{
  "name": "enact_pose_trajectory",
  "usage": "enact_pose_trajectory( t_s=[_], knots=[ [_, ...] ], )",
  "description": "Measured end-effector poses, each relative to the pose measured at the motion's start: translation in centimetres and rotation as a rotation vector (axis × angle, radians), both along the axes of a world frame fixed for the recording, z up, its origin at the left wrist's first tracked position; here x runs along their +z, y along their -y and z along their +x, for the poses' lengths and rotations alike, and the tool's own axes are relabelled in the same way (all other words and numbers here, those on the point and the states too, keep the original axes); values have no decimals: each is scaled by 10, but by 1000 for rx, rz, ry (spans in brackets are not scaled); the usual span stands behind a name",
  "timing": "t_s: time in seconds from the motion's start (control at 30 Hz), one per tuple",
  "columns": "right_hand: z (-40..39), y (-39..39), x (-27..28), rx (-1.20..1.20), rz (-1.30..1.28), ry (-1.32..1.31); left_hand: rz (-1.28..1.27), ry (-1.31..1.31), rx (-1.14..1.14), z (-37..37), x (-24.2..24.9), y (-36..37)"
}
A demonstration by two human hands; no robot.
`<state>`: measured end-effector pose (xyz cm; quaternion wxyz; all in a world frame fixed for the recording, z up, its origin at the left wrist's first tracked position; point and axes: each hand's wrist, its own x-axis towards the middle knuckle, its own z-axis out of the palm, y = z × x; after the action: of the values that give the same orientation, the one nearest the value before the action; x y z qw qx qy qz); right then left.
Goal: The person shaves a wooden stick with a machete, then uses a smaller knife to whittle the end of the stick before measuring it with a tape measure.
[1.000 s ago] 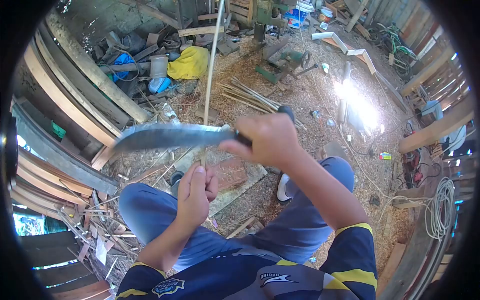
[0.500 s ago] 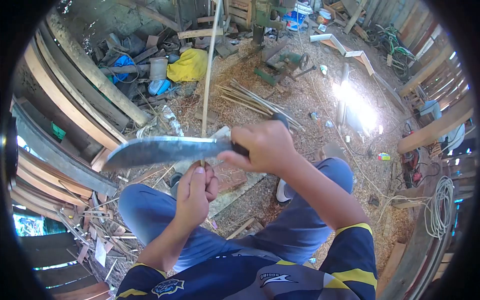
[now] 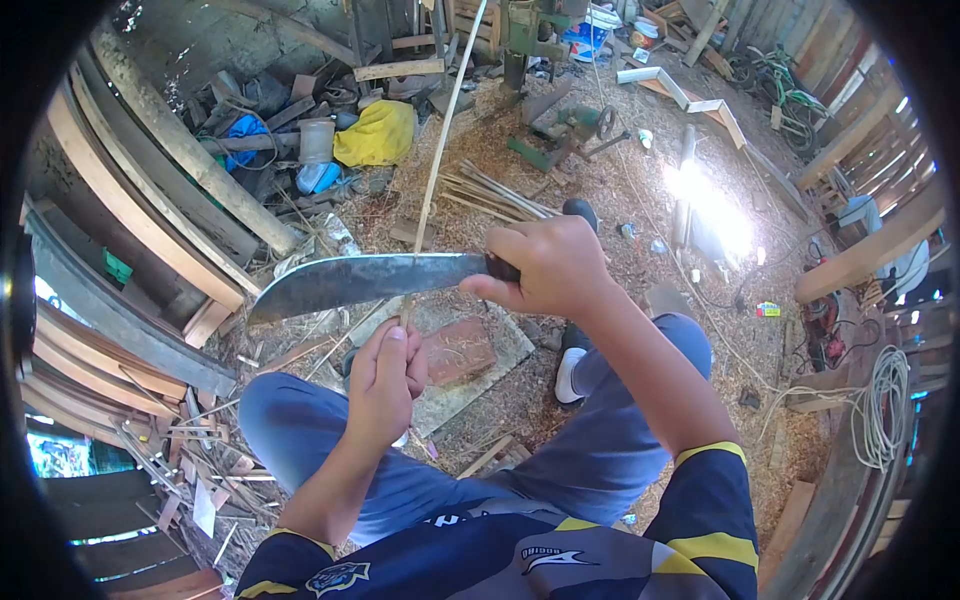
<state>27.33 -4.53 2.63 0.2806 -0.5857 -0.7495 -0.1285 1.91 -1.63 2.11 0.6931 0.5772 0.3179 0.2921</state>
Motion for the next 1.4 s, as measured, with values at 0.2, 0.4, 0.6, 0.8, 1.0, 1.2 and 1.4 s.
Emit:
enact_pose_trajectory(
  t_s=[0.2,0.4,0.6,0.8,1.0,1.2,1.4],
  knots=[
    [-12,6,-2,25,-13,18,-4,81,-34,-3,-6,3],
    [9,-3,-1,-154,11,-23,15,44,-4,-7,-5,5],
    [-9,11,-1,3,-11,-33,58,63,2,-1,-5,6],
    [-14,2,-6,-5,-41,-69,-1,54,-24,-8,-8,-4],
    [-25,3,-4,149,21,-22,108,86,40,1,-12,4],
    [-20,3,-6,83,-19,-37,101,78,60,3,-6,2],
    [-12,-1,-1,56,-27,-4,87,72,62,4,1,0]
  ],
)
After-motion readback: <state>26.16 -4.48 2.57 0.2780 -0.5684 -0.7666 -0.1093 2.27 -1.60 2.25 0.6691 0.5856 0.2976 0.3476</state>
